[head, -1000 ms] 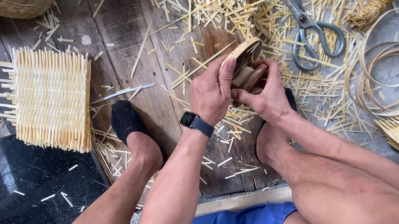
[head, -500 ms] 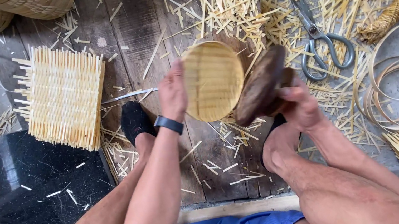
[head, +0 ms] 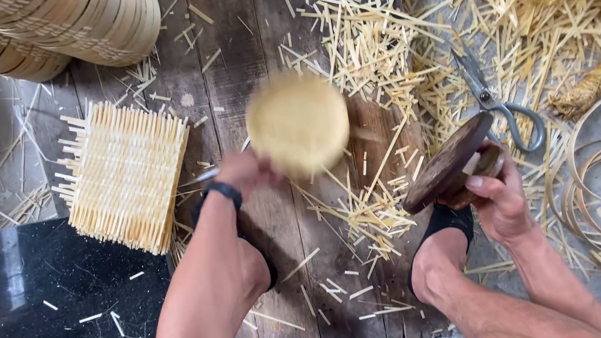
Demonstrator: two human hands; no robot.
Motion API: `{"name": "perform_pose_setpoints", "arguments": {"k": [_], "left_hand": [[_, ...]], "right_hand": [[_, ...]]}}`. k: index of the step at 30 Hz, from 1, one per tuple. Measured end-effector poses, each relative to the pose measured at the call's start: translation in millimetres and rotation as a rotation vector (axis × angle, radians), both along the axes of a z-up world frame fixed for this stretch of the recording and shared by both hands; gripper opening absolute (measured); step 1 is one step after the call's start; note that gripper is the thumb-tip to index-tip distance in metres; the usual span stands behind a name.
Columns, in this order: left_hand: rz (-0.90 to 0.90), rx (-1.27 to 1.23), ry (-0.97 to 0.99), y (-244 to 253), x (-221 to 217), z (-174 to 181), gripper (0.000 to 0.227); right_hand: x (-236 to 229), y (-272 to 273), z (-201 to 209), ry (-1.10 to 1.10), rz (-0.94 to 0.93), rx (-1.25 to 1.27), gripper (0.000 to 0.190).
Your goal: Weaving bamboo strips into mats and circular bases for furniture manufacturing.
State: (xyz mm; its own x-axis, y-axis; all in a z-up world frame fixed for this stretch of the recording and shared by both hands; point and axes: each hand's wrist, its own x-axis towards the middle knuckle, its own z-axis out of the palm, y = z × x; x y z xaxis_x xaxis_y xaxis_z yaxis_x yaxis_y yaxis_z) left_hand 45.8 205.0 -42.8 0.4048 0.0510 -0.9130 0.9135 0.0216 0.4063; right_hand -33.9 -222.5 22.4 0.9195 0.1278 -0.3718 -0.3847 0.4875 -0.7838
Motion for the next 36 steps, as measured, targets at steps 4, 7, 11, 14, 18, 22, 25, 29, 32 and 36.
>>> {"name": "perform_pose_setpoints", "arguments": {"k": [4,7,11,14,18,22,25,29,32,36], "left_hand": [[0.708,-0.425,-0.602,-37.8,60.5,22.7,0.045],[0.367,-0.245,-0.432,-94.1,36.3,29.3,0.024],[-0.086,-0.154,0.015,-148.7,-37.1,21.9,0.050],[0.204,-0.219,-0.003,-141.5,-63.8,-19.8,0.047],[0.244,-0.034,-0.455,-91.7,-64.2,-57.6,0.042],[-0.336,0.847,-0.696,-9.8,-52.5,13.6,0.053],[-0.514,1.355,-0.651,83.8,-56.1,29.1,0.070],[-0.591,1.408,-0.344,145.1,-63.0,49.1,0.093],[-0.463,1.174,-0.102,156.3,-59.4,70.9,0.094],[-0.234,0.964,-0.237,193.8,-59.4,92.4,0.050]], "right_hand": [[-0.7,8.1,-3.2,-0.003,0.010,0.022,0.058],[-1.7,12.2,-19.8,0.028,0.085,0.133,0.057],[16.0,44.8,9.0,0.118,0.149,0.205,0.058],[23.7,58.6,9.4,0.199,0.183,0.233,0.059],[15.1,60.3,-34.2,0.271,0.242,-0.060,0.050],[7.9,61.6,-58.4,0.244,0.269,-0.243,0.035],[1.5,50.8,-70.8,0.261,0.290,-0.256,0.028],[-2.3,55.4,-70.3,0.343,0.307,-0.269,0.030],[-2.3,54.6,-77.1,0.373,0.303,-0.265,0.034],[1.5,63.5,-77.4,0.316,0.312,-0.220,0.035]]}}
